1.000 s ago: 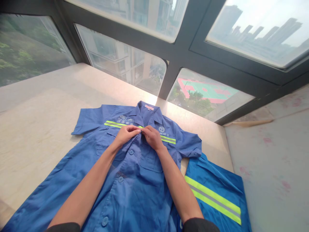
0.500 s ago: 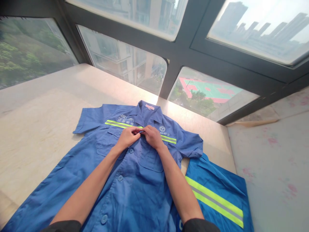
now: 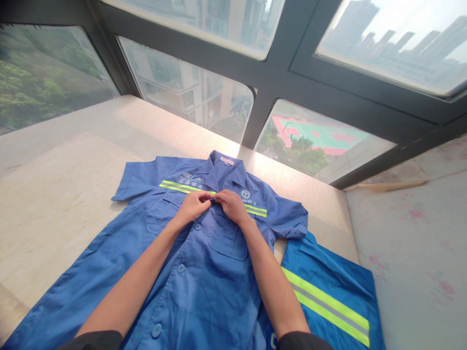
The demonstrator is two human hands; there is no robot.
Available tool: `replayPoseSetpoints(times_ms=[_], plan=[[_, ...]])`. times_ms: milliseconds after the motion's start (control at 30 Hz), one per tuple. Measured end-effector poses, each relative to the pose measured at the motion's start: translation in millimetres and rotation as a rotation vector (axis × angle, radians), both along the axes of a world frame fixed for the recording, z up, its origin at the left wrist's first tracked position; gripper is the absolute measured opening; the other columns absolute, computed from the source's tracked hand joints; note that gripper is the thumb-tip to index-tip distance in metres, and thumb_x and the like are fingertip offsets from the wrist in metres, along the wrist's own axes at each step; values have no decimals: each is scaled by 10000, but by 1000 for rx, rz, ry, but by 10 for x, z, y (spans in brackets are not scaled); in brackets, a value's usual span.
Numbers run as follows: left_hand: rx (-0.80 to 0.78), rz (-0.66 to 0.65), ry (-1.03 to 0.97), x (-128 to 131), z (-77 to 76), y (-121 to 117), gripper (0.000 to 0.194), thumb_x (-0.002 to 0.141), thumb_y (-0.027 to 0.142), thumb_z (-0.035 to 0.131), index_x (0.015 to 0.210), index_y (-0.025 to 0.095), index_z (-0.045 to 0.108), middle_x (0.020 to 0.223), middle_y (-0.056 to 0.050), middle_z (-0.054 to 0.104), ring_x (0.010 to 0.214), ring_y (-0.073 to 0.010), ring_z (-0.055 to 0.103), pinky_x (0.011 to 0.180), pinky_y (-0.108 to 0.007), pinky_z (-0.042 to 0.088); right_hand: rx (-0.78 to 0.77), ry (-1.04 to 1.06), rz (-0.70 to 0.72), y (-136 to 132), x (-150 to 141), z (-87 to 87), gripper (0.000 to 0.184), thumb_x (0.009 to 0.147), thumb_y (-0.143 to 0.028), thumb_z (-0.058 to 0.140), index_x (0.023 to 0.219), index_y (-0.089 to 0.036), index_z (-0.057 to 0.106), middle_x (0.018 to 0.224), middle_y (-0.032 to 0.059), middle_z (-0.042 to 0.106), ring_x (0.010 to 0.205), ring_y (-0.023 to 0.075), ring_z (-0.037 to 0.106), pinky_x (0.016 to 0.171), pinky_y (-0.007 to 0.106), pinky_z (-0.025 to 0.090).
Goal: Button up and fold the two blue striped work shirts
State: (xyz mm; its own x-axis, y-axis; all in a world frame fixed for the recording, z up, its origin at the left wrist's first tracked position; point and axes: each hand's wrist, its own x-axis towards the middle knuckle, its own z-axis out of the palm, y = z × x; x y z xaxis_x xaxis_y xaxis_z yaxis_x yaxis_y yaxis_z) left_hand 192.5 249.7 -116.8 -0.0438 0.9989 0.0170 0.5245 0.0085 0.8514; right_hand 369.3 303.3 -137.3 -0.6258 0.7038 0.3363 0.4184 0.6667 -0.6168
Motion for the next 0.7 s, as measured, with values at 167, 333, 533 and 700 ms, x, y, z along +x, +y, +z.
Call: replayPoseSetpoints(times_ms=[167, 333, 533, 700], plan=[[-1, -3, 17, -8, -47, 18, 295, 721, 130, 531, 915, 140, 753, 810, -52, 743, 713, -184, 659, 686, -266, 491, 41, -51, 3, -14, 5, -4, 230, 962, -159, 517, 1049, -231, 718, 979, 60, 691, 909, 183, 626, 822, 293, 467], [4, -23, 20, -16, -84, 39, 289, 733, 118, 528, 920, 142, 748, 880, -62, 756, 796, -205, 682, 771, -288, 513, 124, -142, -47, -57, -20, 1, 193, 985, -186, 508, 1029, -216, 693, 967, 58, 678, 853, 182, 597, 773, 290, 424], [-13, -44, 68, -22, -55, 45, 296, 746, 110, 523, 932, 154, 749, 922, -58, 759, 857, -216, 687, 818, -304, 515, 185, -230, -68, -104, -47, 40, 196, 998, -189, 479, 1037, -207, 671, 977, 67, 662, 849, 189, 577, 752, 301, 391], [-24, -41, 80, -31, -45, 49, 275, 758, 119, 539, 934, 144, 748, 922, -73, 758, 855, -224, 688, 809, -309, 514, 189, -226, -82, -112, -39, 27, 196, 996, -195, 498, 1056, -217, 683, 990, 68, 669, 872, 193, 589, 780, 307, 395]])
